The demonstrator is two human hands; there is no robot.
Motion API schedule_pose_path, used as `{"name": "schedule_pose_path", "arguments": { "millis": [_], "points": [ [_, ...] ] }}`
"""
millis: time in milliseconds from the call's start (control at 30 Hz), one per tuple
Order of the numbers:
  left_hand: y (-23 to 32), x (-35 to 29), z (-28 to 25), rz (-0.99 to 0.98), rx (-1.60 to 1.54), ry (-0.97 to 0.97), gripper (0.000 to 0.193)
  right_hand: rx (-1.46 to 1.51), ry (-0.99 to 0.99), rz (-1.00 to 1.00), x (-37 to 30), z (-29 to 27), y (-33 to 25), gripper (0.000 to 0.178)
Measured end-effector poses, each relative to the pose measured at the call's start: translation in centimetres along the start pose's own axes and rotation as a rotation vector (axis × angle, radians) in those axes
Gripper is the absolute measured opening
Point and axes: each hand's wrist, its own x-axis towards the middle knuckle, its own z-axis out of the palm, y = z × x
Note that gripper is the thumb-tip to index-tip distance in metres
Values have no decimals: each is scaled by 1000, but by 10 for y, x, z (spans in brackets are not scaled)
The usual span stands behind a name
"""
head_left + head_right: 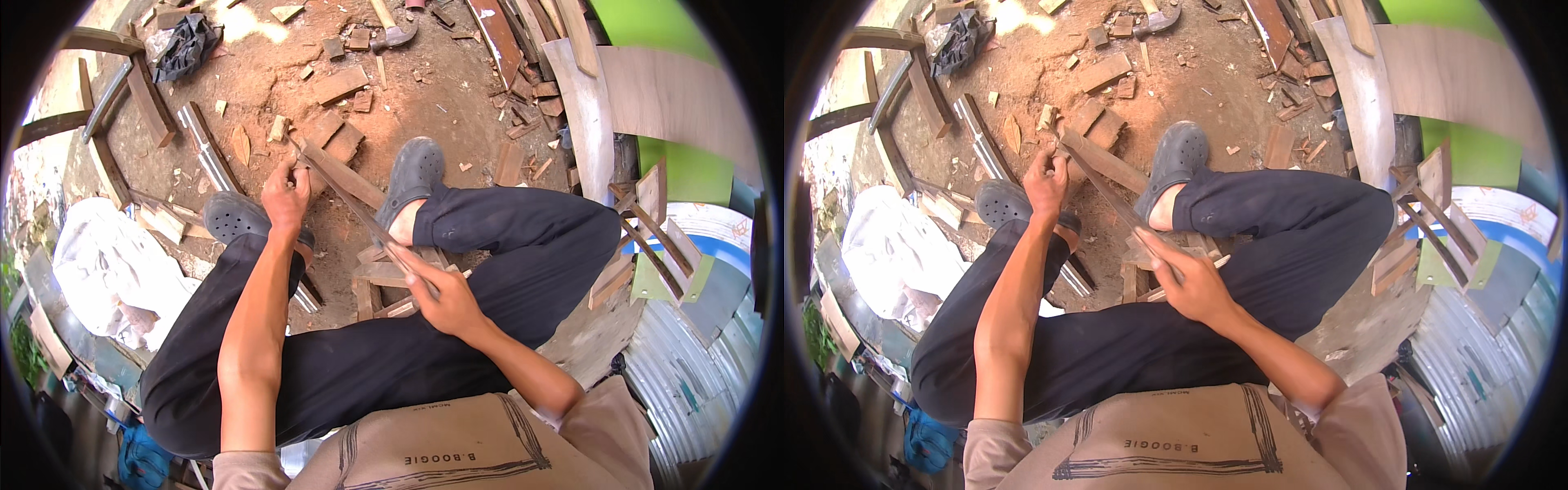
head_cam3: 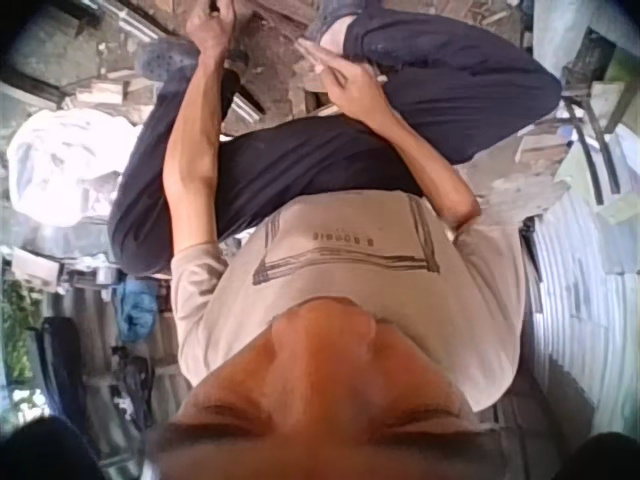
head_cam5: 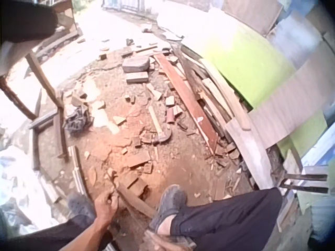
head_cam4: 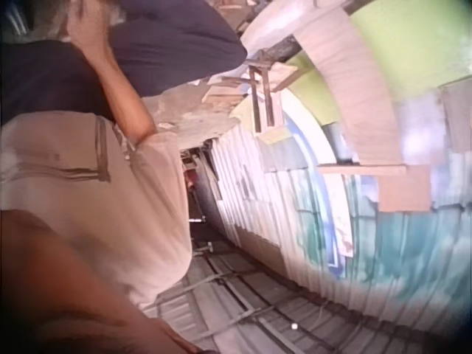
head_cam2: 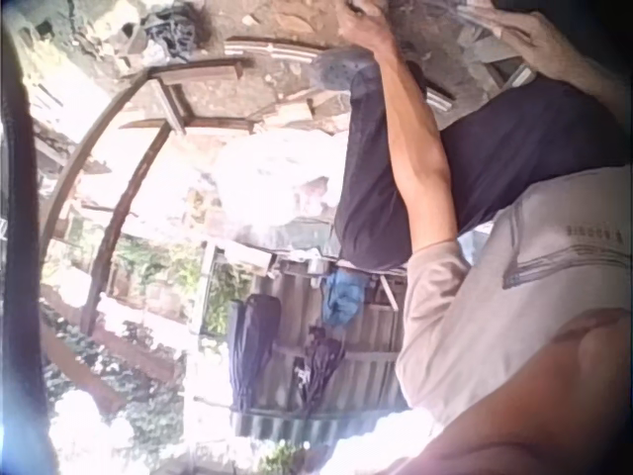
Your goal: The person sits cross-legged on the ground and uses a metal file to sand a small piece of wood held between their feet. The person repeatedly files the wood piece, occasionally adjusting its position, while surrounded by wood scraps and tools.
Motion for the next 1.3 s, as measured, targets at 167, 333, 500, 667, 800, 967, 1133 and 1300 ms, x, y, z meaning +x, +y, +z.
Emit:
{"name": "schedule_pose_path", "arguments": {
  "millis": [167,333,500,667,800,967,1133,1300],
  "points": [
    [6,2,2,-31,-42,0,20,45,34,-59,86,30,38,42],
    [7,6,-6,-41,-46,-57,20,95,73,-55,116,59,40,41],
    [-1,2,-2,-8,-6,-5,21,-38,-3,64,-14,-7,-3,42],
    [10,-3,-1,-63,-31,-39,23,32,-15,16,60,20,35,43],
    [9,4,-4,-70,-42,-61,20,50,46,-62,119,59,49,42],
    [0,5,-4,-5,-40,24,16,5,-4,39,14,10,0,43],
    [9,5,-3,-41,-30,31,16,-39,-11,-26,15,1,24,42],
    [15,6,-8,-74,-11,-43,22,125,22,-28,132,66,49,41]
  ]
}}
